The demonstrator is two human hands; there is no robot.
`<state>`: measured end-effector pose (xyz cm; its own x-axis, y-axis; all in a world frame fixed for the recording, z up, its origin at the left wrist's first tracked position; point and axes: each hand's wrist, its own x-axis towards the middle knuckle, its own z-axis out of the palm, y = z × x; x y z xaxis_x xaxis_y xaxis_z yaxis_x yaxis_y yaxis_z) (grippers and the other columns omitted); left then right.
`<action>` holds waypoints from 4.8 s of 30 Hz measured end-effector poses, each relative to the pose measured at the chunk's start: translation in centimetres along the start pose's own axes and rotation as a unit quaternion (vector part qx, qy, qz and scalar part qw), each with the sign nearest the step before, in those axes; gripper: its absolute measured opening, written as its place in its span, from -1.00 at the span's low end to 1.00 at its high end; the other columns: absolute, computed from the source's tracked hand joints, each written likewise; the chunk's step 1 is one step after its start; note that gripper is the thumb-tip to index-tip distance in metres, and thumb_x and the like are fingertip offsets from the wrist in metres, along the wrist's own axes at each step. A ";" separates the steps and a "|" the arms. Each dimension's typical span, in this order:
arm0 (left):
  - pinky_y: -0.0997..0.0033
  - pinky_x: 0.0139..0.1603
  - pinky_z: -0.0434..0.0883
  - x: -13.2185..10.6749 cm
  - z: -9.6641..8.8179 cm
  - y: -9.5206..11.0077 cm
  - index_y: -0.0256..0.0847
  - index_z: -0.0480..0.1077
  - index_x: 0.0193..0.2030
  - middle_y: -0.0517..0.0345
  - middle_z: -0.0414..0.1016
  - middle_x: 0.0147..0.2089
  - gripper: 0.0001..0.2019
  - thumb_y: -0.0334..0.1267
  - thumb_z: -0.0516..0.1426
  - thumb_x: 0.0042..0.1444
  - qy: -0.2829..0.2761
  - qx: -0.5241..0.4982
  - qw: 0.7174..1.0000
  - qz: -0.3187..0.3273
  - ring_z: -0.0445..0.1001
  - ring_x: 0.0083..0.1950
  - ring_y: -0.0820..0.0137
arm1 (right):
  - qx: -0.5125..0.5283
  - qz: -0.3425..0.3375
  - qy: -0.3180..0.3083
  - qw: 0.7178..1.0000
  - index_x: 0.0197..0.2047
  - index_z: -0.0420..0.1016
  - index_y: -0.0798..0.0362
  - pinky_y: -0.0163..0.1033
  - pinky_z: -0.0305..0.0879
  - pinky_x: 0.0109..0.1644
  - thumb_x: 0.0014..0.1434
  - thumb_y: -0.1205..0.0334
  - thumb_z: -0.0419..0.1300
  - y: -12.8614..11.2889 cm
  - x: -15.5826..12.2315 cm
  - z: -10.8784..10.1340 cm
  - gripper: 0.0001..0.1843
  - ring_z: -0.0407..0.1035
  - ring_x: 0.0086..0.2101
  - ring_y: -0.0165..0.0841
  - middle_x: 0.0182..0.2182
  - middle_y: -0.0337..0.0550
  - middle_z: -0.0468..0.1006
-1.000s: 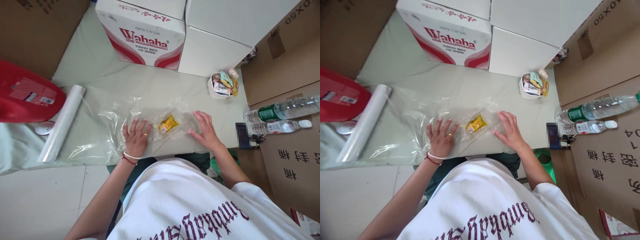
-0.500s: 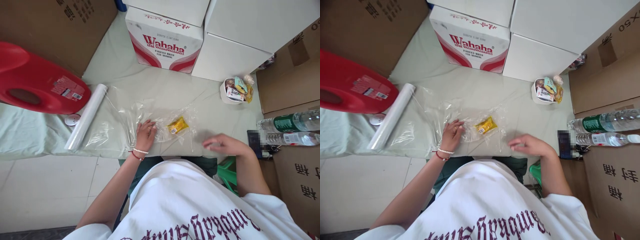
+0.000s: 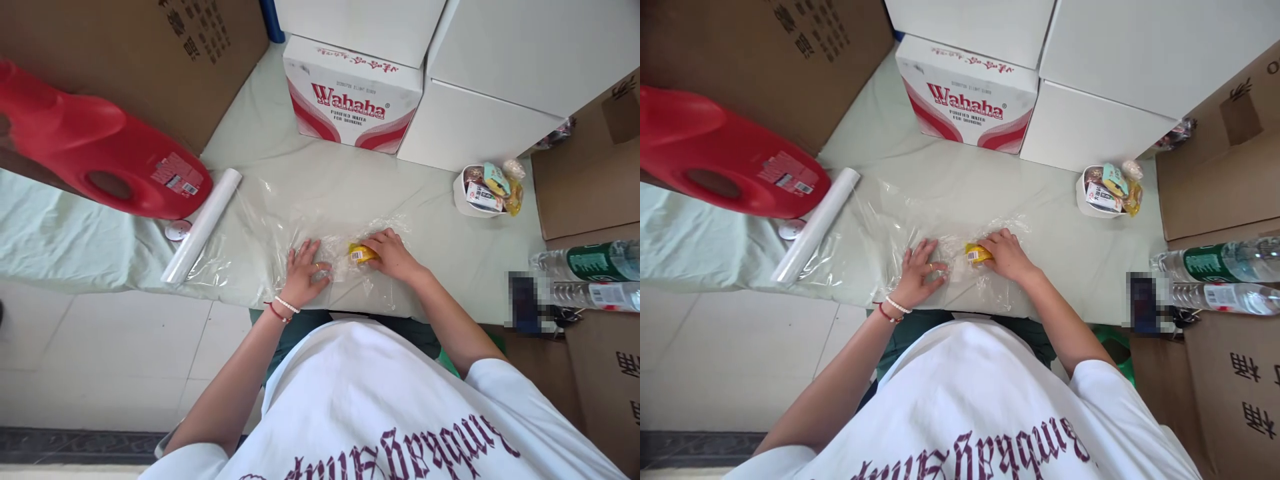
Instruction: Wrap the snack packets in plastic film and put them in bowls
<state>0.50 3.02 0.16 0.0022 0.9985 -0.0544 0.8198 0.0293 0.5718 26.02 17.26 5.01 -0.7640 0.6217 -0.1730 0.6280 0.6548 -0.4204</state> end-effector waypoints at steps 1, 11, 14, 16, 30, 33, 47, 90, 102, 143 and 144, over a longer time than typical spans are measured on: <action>-0.37 0.58 -0.19 -0.1 -0.1 -0.1 -0.01 0.63 -0.16 0.16 0.14 0.59 -0.75 -0.03 0.14 0.28 0.005 -0.007 1.000 0.007 -0.09 0.66 0.05 | 0.014 0.009 0.002 1.000 0.30 0.50 -0.04 0.13 0.21 0.16 0.25 0.16 0.33 0.3 -0.1 0.1 -0.45 0.21 0.07 0.02 0.11 0.04 0.53; -0.41 0.57 -0.22 1.4 0.6 1.2 -0.05 0.55 -0.29 0.17 0.48 0.38 -0.82 -0.10 0.16 0.25 0.034 -0.012 0.999 -0.026 0.14 0.58 0.07 | 0.039 0.110 0.106 0.987 0.21 0.57 -0.07 0.08 0.28 0.09 0.24 -0.02 0.31 1.6 -0.8 1.4 -0.50 0.25 -0.06 -0.02 -0.14 0.01 0.51; -0.48 0.55 -0.29 0.9 0.5 1.6 -0.02 0.50 0.11 0.05 0.31 0.50 -0.68 -0.13 0.15 0.23 0.028 0.029 0.999 -0.027 0.14 0.58 0.05 | 0.013 0.154 0.154 0.976 0.24 0.54 -0.07 0.14 0.29 0.10 0.26 -0.04 0.29 2.0 -1.1 1.9 -0.48 0.26 -0.03 0.04 -0.11 0.06 0.49; -0.50 0.54 -0.37 0.6 0.5 1.8 -0.01 0.39 0.31 0.01 0.24 0.54 -0.52 -0.14 0.12 0.24 0.021 0.053 0.998 -0.025 0.12 0.59 0.02 | 0.010 0.185 0.161 0.969 0.26 0.52 -0.02 0.16 0.30 0.11 0.27 -0.05 0.27 2.1 -1.4 1.8 -0.45 0.25 -0.01 0.06 -0.10 0.09 0.47; -0.44 0.52 -0.53 0.6 1.8 2.0 -0.08 0.00 0.60 -0.14 -0.13 0.65 -0.31 0.01 -0.01 0.39 0.037 0.112 0.993 -0.009 -0.03 0.64 0.00 | 0.141 0.149 0.048 0.978 0.09 0.59 -0.01 -0.09 0.37 -0.01 0.22 -0.04 0.27 0.7 5.1 -1.7 -0.56 0.40 -0.12 -0.15 -0.13 -0.03 0.53; -0.47 0.52 -0.52 0.6 2.0 2.3 -0.14 -0.04 0.61 -0.16 -0.10 0.64 -0.26 0.15 -0.07 0.41 0.037 0.127 0.991 -0.022 -0.04 0.64 -0.04 | 0.202 0.222 0.144 0.943 0.11 0.55 0.01 -0.10 0.38 -0.04 0.23 -0.14 0.22 1.9 5.6 -1.2 -0.48 0.44 -0.17 -0.18 -0.13 -0.04 0.55; -0.41 0.57 -0.42 0.7 2.2 2.3 -0.31 -0.16 0.62 -0.23 -0.10 0.63 -0.18 0.15 -0.08 0.40 0.047 0.135 0.989 -0.026 -0.05 0.64 -0.02 | 0.012 0.001 0.147 0.989 0.37 0.42 -0.05 0.19 0.20 0.32 0.35 0.04 0.25 -0.1 -1.2 4.0 -0.43 0.20 0.20 0.03 0.18 0.06 0.47; 0.06 0.13 0.41 8.3 -1.2 -0.8 -0.12 0.41 -0.40 -0.02 0.55 -0.29 -0.78 -0.08 0.13 0.17 0.115 -0.059 0.988 -0.080 0.48 -0.09 0.13 | 0.065 0.158 0.306 0.937 0.06 0.61 0.03 0.14 0.41 0.08 0.39 0.02 0.08 5.2 -3.1 -2.7 -0.60 0.40 -0.07 -0.04 -0.12 0.09 0.57; 0.20 -0.07 0.38 9.7 -2.7 0.4 -0.14 0.39 -0.40 0.07 0.45 -0.40 -0.62 -0.04 -0.05 0.36 0.168 -0.075 0.963 -0.197 0.46 -0.21 0.22 | -0.013 -0.007 0.131 0.991 0.33 0.48 -0.01 0.16 0.39 0.19 0.47 0.20 -0.02 -1.5 -0.4 2.5 -0.53 0.36 0.11 -0.03 0.34 0.07 0.39; 0.13 0.21 0.51 7.2 3.5 3.6 -0.08 0.65 -0.10 0.10 0.69 0.04 -0.71 -0.31 0.07 0.27 0.083 -0.171 0.981 0.049 0.59 0.13 0.28 | -0.004 -0.075 0.043 0.996 0.40 0.44 -0.12 -0.13 0.42 -0.05 0.49 0.26 -0.06 0.0 -0.9 2.7 -0.48 0.38 -0.15 -0.18 -0.16 -0.05 0.59; 0.16 0.17 0.53 7.3 3.4 3.0 -0.11 0.64 -0.05 0.08 0.68 0.05 -0.67 -0.31 0.03 0.28 0.100 -0.188 0.977 0.025 0.60 0.10 0.28 | -0.017 -0.069 0.039 0.997 0.38 0.46 -0.13 -0.14 0.41 -0.07 0.48 0.28 -0.06 -0.1 -1.0 2.9 -0.48 0.36 -0.15 -0.17 -0.19 -0.06 0.57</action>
<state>4.92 10.22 -1.28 -0.1054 0.9871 0.1208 0.5539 -0.0427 0.8315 26.25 15.32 2.65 -0.8301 0.5558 -0.0455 0.5239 0.7494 -0.4049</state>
